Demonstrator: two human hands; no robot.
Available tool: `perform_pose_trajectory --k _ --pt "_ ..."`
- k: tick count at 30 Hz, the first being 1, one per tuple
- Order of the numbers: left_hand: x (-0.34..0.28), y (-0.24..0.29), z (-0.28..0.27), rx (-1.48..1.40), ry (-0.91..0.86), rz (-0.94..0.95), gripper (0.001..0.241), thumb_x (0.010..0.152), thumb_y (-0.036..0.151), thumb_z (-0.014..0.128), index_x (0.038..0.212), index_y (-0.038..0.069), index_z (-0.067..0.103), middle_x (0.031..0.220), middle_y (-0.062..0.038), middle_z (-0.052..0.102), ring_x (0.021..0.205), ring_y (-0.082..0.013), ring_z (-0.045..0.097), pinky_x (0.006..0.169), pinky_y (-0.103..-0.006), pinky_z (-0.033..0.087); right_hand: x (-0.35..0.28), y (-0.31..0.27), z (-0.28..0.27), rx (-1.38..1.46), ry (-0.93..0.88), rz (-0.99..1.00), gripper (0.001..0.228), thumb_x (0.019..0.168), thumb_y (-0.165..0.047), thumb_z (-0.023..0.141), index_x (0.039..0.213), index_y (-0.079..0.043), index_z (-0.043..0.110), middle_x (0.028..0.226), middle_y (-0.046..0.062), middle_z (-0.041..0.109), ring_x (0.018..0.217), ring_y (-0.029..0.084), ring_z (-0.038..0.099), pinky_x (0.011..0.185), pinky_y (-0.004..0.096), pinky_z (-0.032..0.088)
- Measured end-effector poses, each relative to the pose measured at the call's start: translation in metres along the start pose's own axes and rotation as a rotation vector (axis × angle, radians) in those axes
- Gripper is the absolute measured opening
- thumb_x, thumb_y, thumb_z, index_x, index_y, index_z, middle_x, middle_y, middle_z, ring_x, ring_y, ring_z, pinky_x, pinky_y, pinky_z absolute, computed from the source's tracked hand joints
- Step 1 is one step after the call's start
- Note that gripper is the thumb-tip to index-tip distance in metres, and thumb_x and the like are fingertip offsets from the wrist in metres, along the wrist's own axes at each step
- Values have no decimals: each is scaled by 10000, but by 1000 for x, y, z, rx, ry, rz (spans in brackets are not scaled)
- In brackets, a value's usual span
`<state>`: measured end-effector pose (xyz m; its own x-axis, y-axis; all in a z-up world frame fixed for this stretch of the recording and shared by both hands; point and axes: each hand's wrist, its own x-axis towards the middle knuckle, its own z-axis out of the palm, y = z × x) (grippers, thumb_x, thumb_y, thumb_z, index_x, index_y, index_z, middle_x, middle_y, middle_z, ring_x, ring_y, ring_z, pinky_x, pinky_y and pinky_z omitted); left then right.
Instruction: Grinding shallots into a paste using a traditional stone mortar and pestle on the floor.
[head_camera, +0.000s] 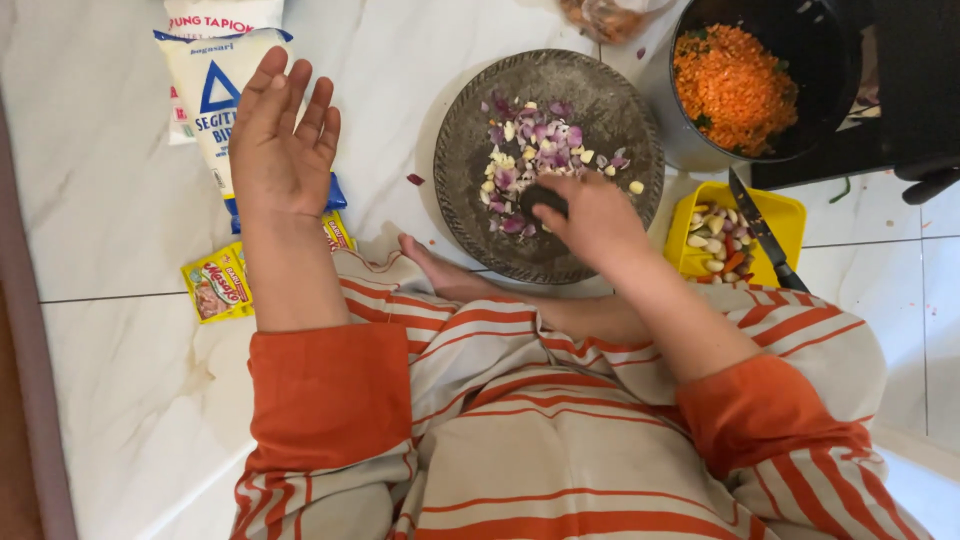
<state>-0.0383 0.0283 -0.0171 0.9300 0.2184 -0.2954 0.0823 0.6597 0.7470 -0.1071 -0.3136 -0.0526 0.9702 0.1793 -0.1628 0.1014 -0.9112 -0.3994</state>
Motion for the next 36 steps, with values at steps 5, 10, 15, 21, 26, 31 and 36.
perform_pose_trajectory --k 5,10,15,21,26,31,36 --pt "5 2 1 -8 -25 -11 392 928 167 675 1316 118 658 1316 -110 660 1204 -275 653 997 -369 512 -6 9 45 -264 25 -24 537 891 -344 715 1407 -242 603 1061 232 599 630 434 690 568 499 591" --pt "2 5 0 17 -78 15 402 911 193 702 1306 132 665 1342 -107 648 1219 -268 647 1008 -363 513 17 26 24 165 -150 82 448 931 -320 670 1347 -154 671 1392 -5 666 1075 337 695 928 427 536" --pt "-6 10 -2 -1 -78 35 403 928 184 697 1323 119 651 1344 -123 653 1242 -287 645 1015 -379 505 14 15 -17 18 -76 86 370 952 -335 686 1298 -213 732 1048 189 728 866 393 697 792 479 551" --pt "-4 11 6 1 -75 18 406 910 180 702 1310 125 661 1338 -109 653 1229 -272 642 1013 -368 499 7 24 35 -278 -103 88 550 907 -358 690 1438 -256 596 1123 256 619 763 456 704 667 517 604" --pt "-5 7 6 24 -97 4 421 904 199 714 1316 134 664 1342 -102 648 1239 -271 639 1026 -370 498 9 31 25 -141 6 6 573 891 -312 715 1449 -264 594 1084 285 642 789 465 679 693 515 576" --pt "-8 10 1 31 -84 26 407 934 203 679 1332 129 640 1376 -122 643 1259 -278 645 1014 -366 516 12 0 -12 82 172 -11 396 939 -260 747 1322 -163 718 988 214 663 764 403 678 712 490 567" --pt "-5 10 6 18 -86 16 419 919 200 692 1331 133 654 1376 -118 639 1246 -268 638 1019 -366 504 31 25 38 -118 227 -53 509 919 -320 752 1404 -199 652 1017 217 653 673 411 680 605 490 580"
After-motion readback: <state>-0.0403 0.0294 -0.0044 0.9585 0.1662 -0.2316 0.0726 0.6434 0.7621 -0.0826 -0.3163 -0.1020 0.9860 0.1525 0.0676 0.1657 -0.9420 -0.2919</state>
